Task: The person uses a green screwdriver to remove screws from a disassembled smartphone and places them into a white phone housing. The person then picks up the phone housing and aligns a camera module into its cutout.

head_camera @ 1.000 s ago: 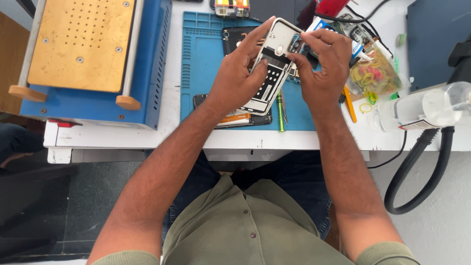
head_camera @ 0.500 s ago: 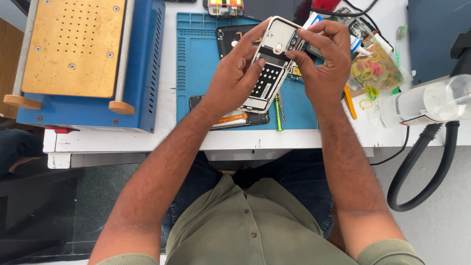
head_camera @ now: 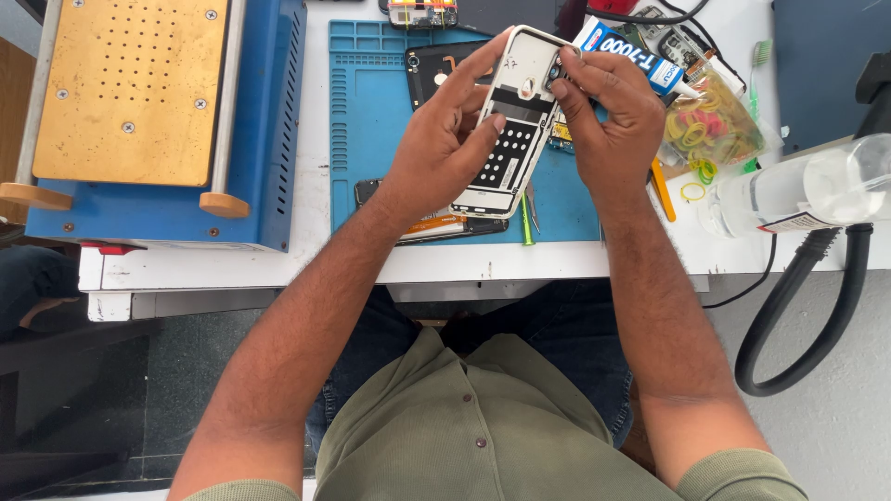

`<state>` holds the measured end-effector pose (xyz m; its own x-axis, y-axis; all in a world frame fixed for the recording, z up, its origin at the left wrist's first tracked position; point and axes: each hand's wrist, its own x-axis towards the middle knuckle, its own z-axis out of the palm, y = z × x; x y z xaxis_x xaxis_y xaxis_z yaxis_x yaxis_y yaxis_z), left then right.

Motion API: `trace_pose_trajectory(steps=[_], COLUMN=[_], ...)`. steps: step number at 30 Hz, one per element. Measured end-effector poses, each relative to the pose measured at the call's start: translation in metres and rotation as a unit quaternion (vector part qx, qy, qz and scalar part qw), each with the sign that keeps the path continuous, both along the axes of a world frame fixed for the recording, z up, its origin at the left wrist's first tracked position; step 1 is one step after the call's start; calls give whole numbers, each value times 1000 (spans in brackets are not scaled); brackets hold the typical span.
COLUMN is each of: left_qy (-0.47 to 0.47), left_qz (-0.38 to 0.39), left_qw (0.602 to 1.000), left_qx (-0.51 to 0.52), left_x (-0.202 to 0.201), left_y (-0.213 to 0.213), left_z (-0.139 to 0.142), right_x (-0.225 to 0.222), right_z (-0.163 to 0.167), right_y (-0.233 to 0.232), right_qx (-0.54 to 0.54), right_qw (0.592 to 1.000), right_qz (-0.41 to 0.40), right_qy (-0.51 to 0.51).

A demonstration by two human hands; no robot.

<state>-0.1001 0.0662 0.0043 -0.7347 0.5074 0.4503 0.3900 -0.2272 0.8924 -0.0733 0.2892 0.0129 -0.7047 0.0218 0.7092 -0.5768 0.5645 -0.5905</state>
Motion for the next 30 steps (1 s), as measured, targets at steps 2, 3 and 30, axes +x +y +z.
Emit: trace_pose_trajectory(steps=[2,3,30], left_qy=[10,8,32], left_qz=[-7,-9,105], left_qw=[1000,1000,993], left_qx=[3,-1,-51], left_x=[0,0,-6], left_y=[0,-1,3], left_z=[0,-1,-5], right_x=[-1,-1,-2], right_z=[-1,-1,-6], right_y=[0,0,4], right_qx=[0,-8,59], right_qw=[1000,1000,995], right_qz=[1,4,-35], right_qy=[0,-2,70])
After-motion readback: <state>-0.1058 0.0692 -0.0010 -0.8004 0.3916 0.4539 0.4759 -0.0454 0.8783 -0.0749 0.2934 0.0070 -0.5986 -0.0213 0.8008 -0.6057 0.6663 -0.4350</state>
